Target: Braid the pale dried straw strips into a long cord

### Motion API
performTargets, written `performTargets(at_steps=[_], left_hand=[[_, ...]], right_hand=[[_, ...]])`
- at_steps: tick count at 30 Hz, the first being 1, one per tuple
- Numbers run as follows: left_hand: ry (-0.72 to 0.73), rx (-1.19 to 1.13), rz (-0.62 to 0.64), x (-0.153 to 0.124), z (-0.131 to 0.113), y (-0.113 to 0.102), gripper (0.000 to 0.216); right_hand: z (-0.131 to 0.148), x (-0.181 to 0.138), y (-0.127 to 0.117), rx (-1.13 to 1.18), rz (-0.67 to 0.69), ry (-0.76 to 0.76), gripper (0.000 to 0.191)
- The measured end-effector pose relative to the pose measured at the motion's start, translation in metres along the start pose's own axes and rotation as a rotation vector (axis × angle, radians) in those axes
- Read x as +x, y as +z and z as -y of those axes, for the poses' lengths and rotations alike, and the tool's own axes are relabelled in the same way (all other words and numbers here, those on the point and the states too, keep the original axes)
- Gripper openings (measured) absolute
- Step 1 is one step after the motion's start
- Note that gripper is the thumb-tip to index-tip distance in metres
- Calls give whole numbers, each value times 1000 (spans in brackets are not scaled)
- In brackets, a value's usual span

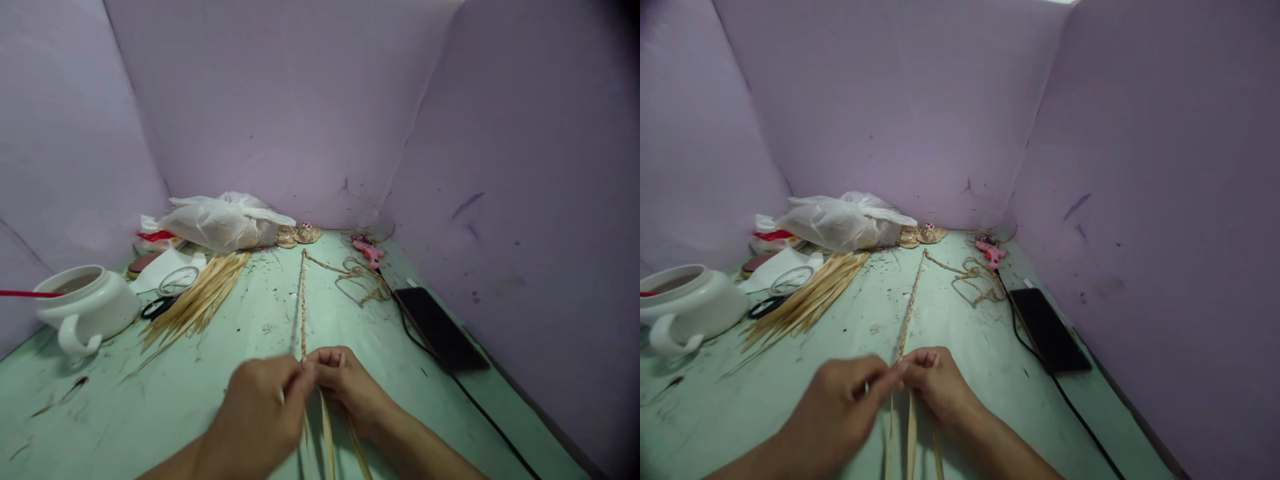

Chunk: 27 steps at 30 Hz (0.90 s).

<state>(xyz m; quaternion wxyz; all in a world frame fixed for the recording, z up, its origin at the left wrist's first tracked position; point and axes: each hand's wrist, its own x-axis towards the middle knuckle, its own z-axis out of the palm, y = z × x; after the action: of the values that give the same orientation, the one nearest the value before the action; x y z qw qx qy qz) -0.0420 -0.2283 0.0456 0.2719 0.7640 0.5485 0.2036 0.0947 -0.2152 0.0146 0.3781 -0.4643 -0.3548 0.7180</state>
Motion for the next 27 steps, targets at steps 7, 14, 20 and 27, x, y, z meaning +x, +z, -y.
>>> performTargets(at_steps=[7,14,20,27], left_hand=[[-480,-935,473,28,17,1,24],[-453,-470,361,31,23,11,19],[-311,-390,237,31,27,18,13],[-398,-563,233,27,25,27,10]], right_hand=[[-3,6,-2,-135,103,-153,24],[-10,3,-12,-824,-26,-356,17],[-11,-11,-9,-1276,-179,-634,17],[-19,-19,-7,-1412,-236,-853,13]])
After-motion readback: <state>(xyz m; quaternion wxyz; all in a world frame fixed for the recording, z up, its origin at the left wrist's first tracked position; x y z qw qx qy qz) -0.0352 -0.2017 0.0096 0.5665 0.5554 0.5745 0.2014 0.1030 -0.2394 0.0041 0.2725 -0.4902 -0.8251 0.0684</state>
